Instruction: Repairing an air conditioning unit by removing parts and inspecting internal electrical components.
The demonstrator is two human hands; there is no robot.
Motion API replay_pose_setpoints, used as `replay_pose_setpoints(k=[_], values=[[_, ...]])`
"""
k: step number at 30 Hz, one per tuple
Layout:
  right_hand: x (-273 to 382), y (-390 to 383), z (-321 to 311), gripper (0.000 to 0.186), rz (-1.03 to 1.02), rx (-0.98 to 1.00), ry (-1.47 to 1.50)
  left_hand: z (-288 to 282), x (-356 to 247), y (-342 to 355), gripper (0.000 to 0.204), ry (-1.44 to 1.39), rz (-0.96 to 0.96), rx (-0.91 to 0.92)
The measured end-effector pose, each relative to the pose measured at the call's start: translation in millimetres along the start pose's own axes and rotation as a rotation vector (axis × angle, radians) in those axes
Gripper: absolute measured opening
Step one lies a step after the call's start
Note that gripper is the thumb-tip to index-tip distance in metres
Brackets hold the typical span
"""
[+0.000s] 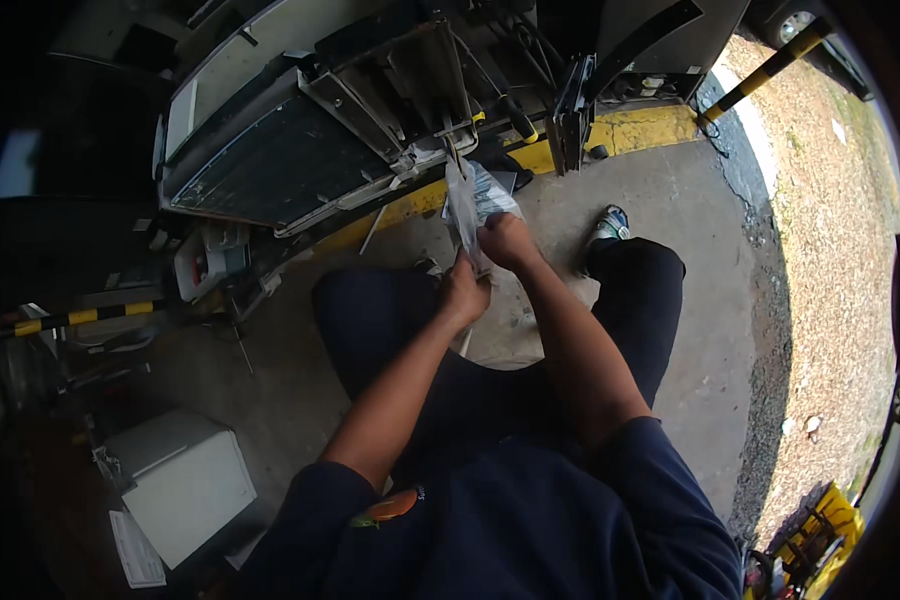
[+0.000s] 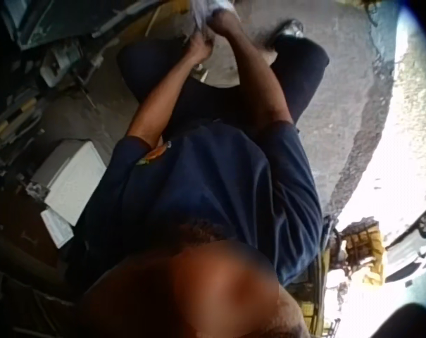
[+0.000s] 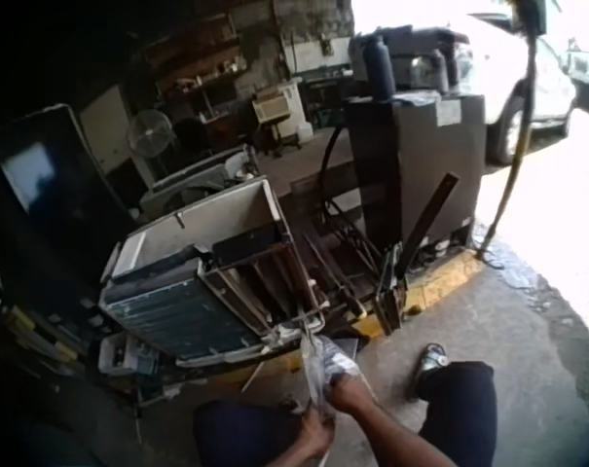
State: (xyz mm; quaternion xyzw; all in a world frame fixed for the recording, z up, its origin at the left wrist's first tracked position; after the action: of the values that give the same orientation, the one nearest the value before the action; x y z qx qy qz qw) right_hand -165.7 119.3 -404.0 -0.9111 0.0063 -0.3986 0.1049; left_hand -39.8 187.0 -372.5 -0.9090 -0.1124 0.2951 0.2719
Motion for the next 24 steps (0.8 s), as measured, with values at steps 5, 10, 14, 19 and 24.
replay_pose_setpoints(k=[5,10,14,19,24], values=[[28,-48,-1,0.045,0.009,0.174,0.044,-3,25,-30,0.051,-0.199,0.139,-0.131],[20,-68,6,0.039,-0.124,0.026,0.103,16,18,-29,0.06,-0.067,0.193,-0.097],[13,-85,-15,0.033,-0.164,-0.016,0.319,12,51,-18,0.068,-0.171,0.065,0.069],[-10,-114,-41,0.029,0.123,-0.033,0.555,-25,37,19,0.064,-0.424,0.1,-0.023],[-15,-127,-42,0.031,0.291,0.07,0.64,-53,7,74,0.06,-0.388,0.049,-0.358]])
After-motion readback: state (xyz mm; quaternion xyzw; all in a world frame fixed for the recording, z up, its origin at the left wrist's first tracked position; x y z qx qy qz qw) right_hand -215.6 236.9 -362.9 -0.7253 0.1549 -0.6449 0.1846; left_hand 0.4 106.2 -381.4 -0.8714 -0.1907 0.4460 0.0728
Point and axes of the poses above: each hand's wrist, its own y-axis towards the middle knuckle, its own z-axis out of the palm, x = y × z, the point moved 9 cm from there along y, towards the middle knuckle, and after that the axes turned 10 degrees about -z, right-handed, at the moved point
